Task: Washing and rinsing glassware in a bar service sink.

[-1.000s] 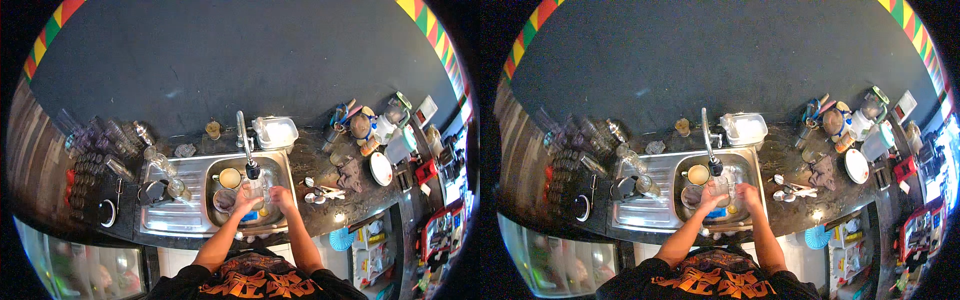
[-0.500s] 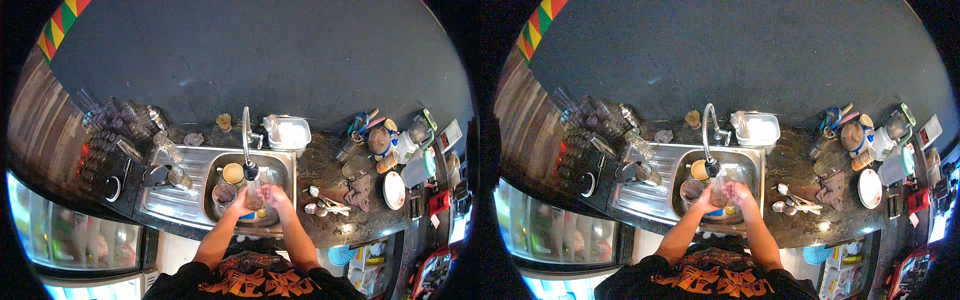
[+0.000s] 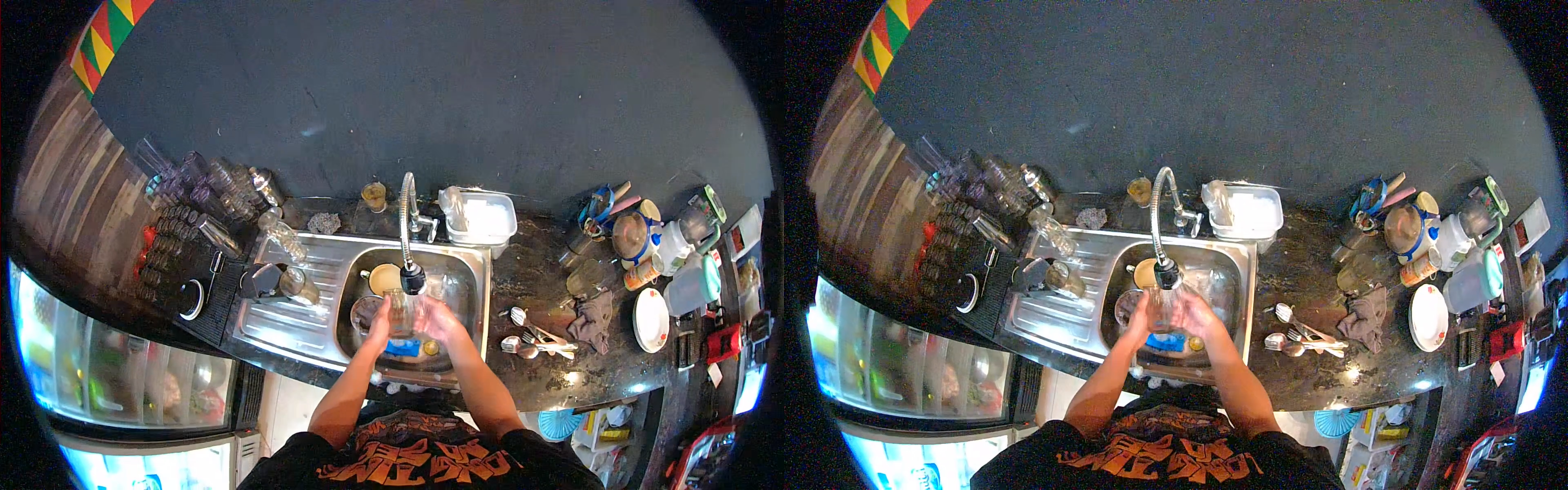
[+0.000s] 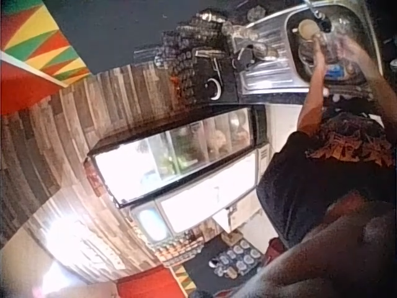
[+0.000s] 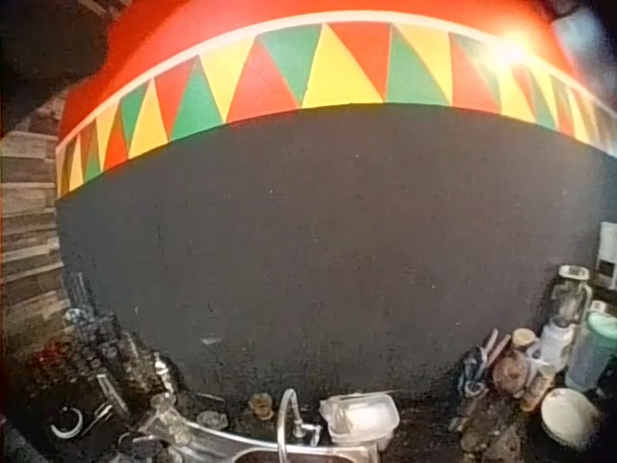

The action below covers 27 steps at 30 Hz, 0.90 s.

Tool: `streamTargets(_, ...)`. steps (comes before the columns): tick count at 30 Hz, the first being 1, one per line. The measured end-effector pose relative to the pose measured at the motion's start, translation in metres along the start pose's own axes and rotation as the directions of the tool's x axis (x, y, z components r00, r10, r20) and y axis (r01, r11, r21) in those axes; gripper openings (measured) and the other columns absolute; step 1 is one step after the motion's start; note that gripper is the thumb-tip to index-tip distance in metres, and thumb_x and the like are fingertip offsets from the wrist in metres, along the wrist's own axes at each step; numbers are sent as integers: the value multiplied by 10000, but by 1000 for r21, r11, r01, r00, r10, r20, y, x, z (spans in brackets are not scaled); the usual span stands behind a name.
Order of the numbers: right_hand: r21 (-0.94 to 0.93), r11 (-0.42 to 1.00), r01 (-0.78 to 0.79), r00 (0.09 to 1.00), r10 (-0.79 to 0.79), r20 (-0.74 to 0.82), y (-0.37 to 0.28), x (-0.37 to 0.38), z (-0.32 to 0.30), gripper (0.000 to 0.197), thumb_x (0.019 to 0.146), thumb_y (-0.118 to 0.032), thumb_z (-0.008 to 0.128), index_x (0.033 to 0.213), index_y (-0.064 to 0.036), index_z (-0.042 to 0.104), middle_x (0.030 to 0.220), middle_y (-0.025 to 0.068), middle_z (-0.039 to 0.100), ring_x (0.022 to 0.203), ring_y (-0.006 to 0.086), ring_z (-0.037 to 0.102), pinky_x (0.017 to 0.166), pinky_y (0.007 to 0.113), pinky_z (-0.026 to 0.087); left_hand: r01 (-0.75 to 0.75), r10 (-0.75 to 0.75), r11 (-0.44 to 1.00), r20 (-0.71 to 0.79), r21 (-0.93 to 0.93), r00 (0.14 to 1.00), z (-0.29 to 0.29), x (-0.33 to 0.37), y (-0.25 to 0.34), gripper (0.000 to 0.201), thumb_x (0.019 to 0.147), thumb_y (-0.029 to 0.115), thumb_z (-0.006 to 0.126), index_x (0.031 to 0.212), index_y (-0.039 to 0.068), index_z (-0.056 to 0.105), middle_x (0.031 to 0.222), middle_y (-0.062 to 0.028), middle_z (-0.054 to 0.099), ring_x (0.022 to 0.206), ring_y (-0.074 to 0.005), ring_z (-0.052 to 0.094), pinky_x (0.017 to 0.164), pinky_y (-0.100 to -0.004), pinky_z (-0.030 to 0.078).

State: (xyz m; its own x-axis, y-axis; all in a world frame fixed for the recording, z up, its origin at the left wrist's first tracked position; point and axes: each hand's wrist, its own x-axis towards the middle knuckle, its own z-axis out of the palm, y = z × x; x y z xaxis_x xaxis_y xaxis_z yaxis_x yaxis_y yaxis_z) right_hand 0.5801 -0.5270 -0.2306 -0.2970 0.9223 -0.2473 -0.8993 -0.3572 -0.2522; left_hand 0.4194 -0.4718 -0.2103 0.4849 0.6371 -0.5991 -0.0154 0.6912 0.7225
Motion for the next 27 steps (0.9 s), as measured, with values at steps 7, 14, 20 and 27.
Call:
streamTargets(7,-73,995,63,996,-68,-64,22,7,69,280,842,-148,418,999,69,499,959,166,577,835,263,582,812,375,453,89,20,939,311,-332,950,-25,19,-11,485,839,537,286,1054,153,491,964,-54,566,876,-188,558,741,-404,464)
streamTargets(14,-458,836,302,718,-515,-468,6,-2,33,122,742,-32,574,840,41,570,773,104,584,673,182,571,559,294,489,401,-283,869,374,-289,883,16,20,-23,354,831,419,426,986,115,521,928,-55,573,845,-226,564,752,-473,457)
streamTargets(20,-663,743,90,675,-535,-508,-23,6,46,105,737,-13,546,801,62,583,751,133,594,625,196,573,550,277,482,429,-317,878,415,-212,853,23,38,-19,334,819,428,422,931,132,529,910,-50,562,817,-291,552,718,-497,457)
streamTargets(27,-331,935,129,809,-292,-509,-47,4,16,261,795,-83,382,949,66,532,762,108,586,719,206,561,641,298,458,417,-245,746,368,-518,897,35,10,23,373,810,378,419,1061,114,502,976,-109,549,901,-281,517,867,-525,354)
